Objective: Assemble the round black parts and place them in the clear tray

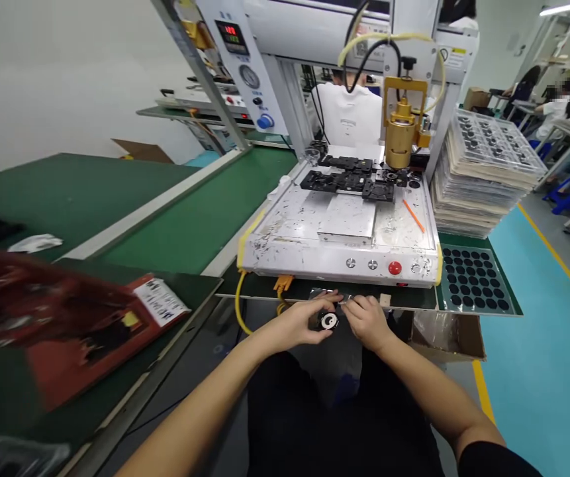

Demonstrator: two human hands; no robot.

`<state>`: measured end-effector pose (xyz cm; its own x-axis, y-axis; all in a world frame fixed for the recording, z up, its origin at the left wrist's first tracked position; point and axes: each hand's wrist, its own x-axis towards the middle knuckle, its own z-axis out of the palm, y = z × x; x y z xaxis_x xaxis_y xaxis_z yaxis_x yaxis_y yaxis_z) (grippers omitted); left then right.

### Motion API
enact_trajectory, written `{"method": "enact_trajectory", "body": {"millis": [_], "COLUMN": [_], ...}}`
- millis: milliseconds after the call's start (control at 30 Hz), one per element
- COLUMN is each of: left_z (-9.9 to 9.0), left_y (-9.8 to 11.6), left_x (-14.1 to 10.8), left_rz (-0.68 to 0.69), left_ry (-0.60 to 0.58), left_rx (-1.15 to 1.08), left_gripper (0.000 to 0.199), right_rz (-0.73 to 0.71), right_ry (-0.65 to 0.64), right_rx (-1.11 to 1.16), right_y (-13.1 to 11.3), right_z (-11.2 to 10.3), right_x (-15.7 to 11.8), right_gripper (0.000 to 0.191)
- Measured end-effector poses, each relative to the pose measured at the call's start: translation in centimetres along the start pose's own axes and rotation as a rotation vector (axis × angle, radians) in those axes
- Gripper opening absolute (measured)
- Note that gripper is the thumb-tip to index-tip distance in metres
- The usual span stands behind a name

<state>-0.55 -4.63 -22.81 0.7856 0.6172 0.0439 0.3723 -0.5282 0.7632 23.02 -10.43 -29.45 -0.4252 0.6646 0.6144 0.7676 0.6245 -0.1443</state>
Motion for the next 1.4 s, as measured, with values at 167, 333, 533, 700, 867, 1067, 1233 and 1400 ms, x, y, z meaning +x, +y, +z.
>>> {"method": "enact_trajectory", "body": {"millis": [167, 333, 533, 700, 867, 1067, 1233, 1400], "left_z": [0.1, 2.1, 2.3, 0.8, 0.9, 1.0, 1.1, 1.4], "left_y": [-0.5, -0.5, -0.4, -1.2, -1.5, -1.0, -1.1, -1.0], "left_x": [-0.2, 0.2, 2.4, 2.4, 1.5, 1.2, 1.0, 0.7], "left_rz": [0.014, 0.033, -0.001, 0.013, 0.02, 0.036, 0.063, 0.06], "left_ry": [0.004, 0.191, 0.286, 0.255, 0.274, 0.265, 0.257, 0.244], "left_rx": [-0.028, -0.007, 0.025, 0.025, 0.023, 0.037, 0.044, 0.033], "left_gripper": [0.033, 0.032, 0.029, 0.035, 0.033, 0.031, 0.033, 0.034], "right_rz": [-0.059, 0.044, 0.237, 0.263, 0.288, 0.313, 0.518, 0.503], "right_ry": [0.048, 0.065, 0.004, -0.019, -0.012, 0.108, 0.255, 0.162], "right_rx": [0.055, 0.094, 0.121, 0.141, 0.182, 0.275, 0.104, -0.031], "right_y": [-1.3, -2.8, -1.1, 0.0, -0.4, -1.2, 5.4, 12.1], "right_z": [-1.0, -4.4, -5.9, -5.9, -5.6, -9.8, -16.4, -19.1], "right_x": [-2.3, -4.2, -2.2, -1.4, -1.6, 0.4, 6.1, 9.3], "right_gripper": [0.023, 0.02, 0.024, 0.027, 0.025, 0.014, 0.02, 0.023]}}
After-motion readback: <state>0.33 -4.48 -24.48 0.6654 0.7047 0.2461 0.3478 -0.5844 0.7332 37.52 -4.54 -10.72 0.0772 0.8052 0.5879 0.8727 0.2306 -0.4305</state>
